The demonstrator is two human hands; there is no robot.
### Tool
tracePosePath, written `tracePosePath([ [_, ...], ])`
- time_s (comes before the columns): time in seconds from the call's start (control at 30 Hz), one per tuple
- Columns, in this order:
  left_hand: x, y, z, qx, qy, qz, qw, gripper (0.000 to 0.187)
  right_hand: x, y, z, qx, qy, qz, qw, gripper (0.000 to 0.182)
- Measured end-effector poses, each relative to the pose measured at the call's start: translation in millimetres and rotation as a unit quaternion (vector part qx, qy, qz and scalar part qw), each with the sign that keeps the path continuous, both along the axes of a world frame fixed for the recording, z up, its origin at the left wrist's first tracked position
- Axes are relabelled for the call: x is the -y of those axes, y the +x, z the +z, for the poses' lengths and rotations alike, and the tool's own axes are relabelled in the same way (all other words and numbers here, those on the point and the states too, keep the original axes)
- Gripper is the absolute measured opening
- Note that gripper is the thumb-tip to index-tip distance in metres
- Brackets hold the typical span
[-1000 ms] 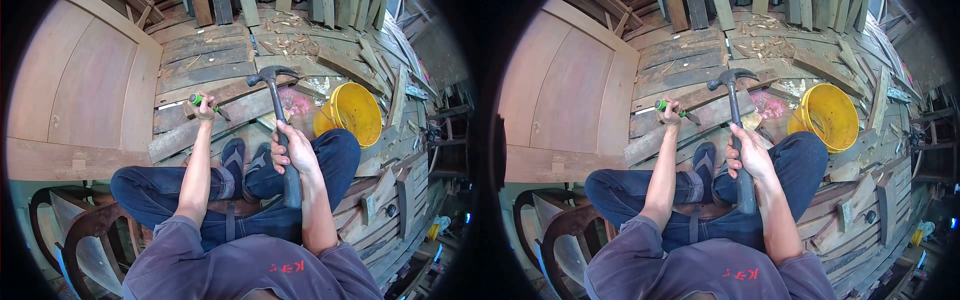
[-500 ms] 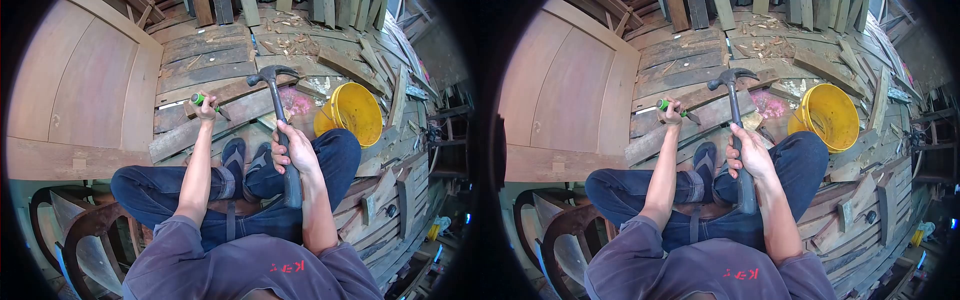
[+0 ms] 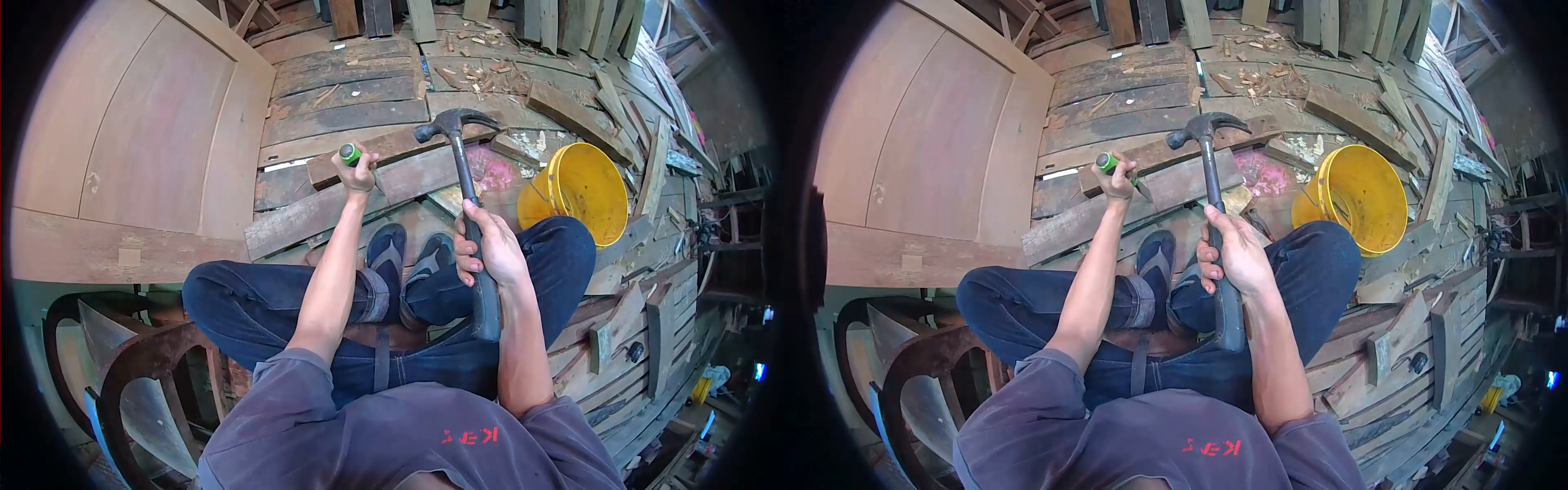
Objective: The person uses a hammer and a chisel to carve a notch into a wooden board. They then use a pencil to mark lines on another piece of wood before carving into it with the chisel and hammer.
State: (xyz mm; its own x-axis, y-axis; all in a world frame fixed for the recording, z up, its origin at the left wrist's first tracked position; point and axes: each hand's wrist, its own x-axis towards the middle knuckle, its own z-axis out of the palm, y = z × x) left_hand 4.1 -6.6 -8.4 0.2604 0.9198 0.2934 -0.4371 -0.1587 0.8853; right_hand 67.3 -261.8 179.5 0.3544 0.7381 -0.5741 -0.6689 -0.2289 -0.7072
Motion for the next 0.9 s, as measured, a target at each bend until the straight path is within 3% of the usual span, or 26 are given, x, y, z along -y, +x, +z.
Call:
tracePosePath([
  [0.03,-2.9,-0.6,-2.6,-0.013,0.047,-0.006,0.999,0.012,0.0,-0.3,0.1,0.002,-0.002,-0.001,1.000,0.037],
  [0.23,-8.5,-4.5,-6.1,-0.028,0.048,-0.012,0.998,0.009,0.8,-1.5,-0.1,0.057,-0.003,0.021,0.998,0.036],
  [0.37,-4.0,-1.3,-3.8,-0.034,0.038,0.004,0.999,0.010,1.2,-11.8,12.5,0.258,-0.059,0.073,0.962,0.035],
  [0.47,0.7,-2.8,1.5,-0.061,0.012,-0.020,0.998,0.010,-0.7,-17.9,24.8,0.236,-0.006,0.091,0.967,0.033],
  [0.6,0.5,-0.7,-0.6,-0.081,0.043,-0.016,0.996,0.014,-14.4,-26.2,16.0,0.430,-0.010,0.141,0.892,0.035],
  [0.8,0.8,-1.5,2.7,-0.112,0.115,0.001,0.987,0.016,-27.7,-44.0,22.8,0.533,-0.096,0.226,0.809,0.040],
  [0.87,1.3,-0.8,5.9,-0.111,0.152,0.025,0.982,0.014,-27.2,-43.2,15.5,0.528,-0.092,0.214,0.817,0.040],
  [0.9,4.3,0.0,8.4,-0.096,0.105,0.000,0.990,0.013,-28.3,-43.0,19.5,0.538,-0.089,0.207,0.812,0.040],
])
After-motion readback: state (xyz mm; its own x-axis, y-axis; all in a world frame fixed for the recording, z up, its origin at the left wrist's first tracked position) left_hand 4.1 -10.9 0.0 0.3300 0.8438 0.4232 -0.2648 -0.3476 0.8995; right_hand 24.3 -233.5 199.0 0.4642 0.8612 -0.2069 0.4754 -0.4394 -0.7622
